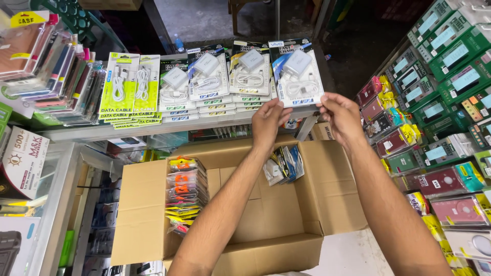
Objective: Sorting through mobile phone chargers and USB cables in a cardboard box within a retail store.
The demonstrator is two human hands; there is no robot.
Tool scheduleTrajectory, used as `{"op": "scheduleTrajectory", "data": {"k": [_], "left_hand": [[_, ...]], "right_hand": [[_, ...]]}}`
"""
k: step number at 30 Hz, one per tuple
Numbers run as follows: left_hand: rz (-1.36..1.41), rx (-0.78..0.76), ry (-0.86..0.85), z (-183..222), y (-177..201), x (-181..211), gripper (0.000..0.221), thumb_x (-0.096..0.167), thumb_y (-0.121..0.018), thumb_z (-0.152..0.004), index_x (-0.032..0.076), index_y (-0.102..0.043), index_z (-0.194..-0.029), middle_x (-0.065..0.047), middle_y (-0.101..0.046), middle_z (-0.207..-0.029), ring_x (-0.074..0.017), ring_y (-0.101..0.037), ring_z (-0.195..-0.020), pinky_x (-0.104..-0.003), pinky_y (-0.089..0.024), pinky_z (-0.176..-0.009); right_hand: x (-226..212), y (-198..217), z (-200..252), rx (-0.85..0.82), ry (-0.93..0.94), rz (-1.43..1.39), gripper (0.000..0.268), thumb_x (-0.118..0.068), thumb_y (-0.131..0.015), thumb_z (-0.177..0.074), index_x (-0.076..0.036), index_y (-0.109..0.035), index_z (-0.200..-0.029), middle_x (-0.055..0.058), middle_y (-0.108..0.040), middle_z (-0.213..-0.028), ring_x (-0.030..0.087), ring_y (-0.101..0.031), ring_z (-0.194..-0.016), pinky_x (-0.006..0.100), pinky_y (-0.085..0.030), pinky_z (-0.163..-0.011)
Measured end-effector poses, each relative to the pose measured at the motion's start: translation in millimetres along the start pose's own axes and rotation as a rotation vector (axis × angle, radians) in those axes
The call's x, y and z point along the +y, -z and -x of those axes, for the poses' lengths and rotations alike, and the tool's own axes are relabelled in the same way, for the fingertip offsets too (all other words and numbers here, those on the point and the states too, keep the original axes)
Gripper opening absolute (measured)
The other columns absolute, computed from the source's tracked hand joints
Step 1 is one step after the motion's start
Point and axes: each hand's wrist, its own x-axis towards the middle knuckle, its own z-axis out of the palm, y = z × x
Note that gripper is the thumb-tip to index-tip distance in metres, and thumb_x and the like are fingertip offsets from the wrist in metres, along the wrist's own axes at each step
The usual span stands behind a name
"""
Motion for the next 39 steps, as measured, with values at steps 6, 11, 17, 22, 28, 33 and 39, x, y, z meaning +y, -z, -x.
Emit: {"op": "scheduleTrajectory", "data": {"k": [6, 11, 17, 22, 28, 33, 39], "left_hand": [[-0.035, -0.052, -0.009, 47.5, 11.8, 7.5, 0.036, 0.008, -0.057, -0.103, -0.010, -0.055, -0.134, -0.018, -0.072, -0.114, -0.0237, -0.073, -0.102, -0.032, -0.061, -0.088], [-0.071, -0.088, 0.012, 99.4, 33.0, 29.5, 0.034, 0.008, -0.057, -0.102, -0.009, -0.055, -0.132, -0.018, -0.072, -0.113, -0.0227, -0.074, -0.102, -0.031, -0.061, -0.089], [-0.128, -0.122, 0.036, 164.8, 85.1, 33.7, 0.033, 0.008, -0.058, -0.103, -0.008, -0.054, -0.132, -0.017, -0.072, -0.116, -0.0211, -0.073, -0.104, -0.032, -0.060, -0.091], [-0.125, -0.097, 0.026, 209.7, 129.8, 34.7, 0.037, 0.010, -0.059, -0.104, -0.004, -0.054, -0.138, -0.012, -0.070, -0.119, -0.0164, -0.067, -0.107, -0.031, -0.056, -0.090], [-0.108, 0.090, 0.155, 240.5, 160.4, 42.1, 0.041, 0.019, -0.056, -0.104, 0.002, -0.056, -0.141, -0.005, -0.070, -0.121, -0.0120, -0.065, -0.110, -0.030, -0.055, -0.091], [0.013, 0.123, 0.174, 259.8, 183.3, 23.7, 0.041, 0.023, -0.054, -0.106, 0.002, -0.056, -0.141, -0.005, -0.067, -0.126, -0.0128, -0.066, -0.112, -0.033, -0.057, -0.095], [0.110, 0.128, 0.234, 277.0, 195.3, 8.1, 0.042, 0.024, -0.052, -0.107, 0.003, -0.054, -0.144, -0.008, -0.067, -0.127, -0.0157, -0.066, -0.111, -0.035, -0.056, -0.093]], "right_hand": [[1.3, -14.7, 56.5, 0.023, 0.010, 0.043, 0.022, -0.007, -0.062, -0.102, 0.002, -0.067, -0.121, 0.003, -0.070, -0.096, 0.008, -0.060, -0.078, 0.020, -0.048, -0.068], [16.8, -25.2, 111.1, -0.014, 0.017, 0.023, 0.020, -0.010, -0.061, -0.104, 0.002, -0.066, -0.120, 0.003, -0.069, -0.095, 0.008, -0.060, -0.079, 0.022, -0.048, -0.069], [37.1, -55.3, 176.1, -0.022, -0.072, 0.029, 0.021, -0.011, -0.061, -0.102, 0.001, -0.065, -0.119, 0.002, -0.069, -0.093, 0.008, -0.060, -0.079, 0.023, -0.048, -0.070], [71.2, -72.4, 216.5, -0.055, -0.152, 0.023, 0.022, -0.011, -0.063, -0.100, 0.001, -0.066, -0.118, 0.003, -0.068, -0.089, 0.009, -0.060, -0.078, 0.024, -0.048, -0.070], [112.8, -88.1, 253.8, -0.080, -0.309, -0.015, 0.022, -0.013, -0.063, -0.101, 0.001, -0.064, -0.118, 0.002, -0.066, -0.089, 0.009, -0.061, -0.080, 0.024, -0.050, -0.072], [143.1, -90.7, 277.8, -0.096, -0.332, 0.007, 0.024, -0.014, -0.063, -0.100, 0.001, -0.065, -0.119, 0.003, -0.068, -0.091, 0.009, -0.061, -0.080, 0.025, -0.049, -0.070], [154.2, -90.9, 296.7, -0.101, -0.356, 0.037, 0.024, -0.014, -0.062, -0.100, 0.001, -0.064, -0.118, 0.003, -0.068, -0.093, 0.010, -0.062, -0.081, 0.026, -0.050, -0.071]]}}
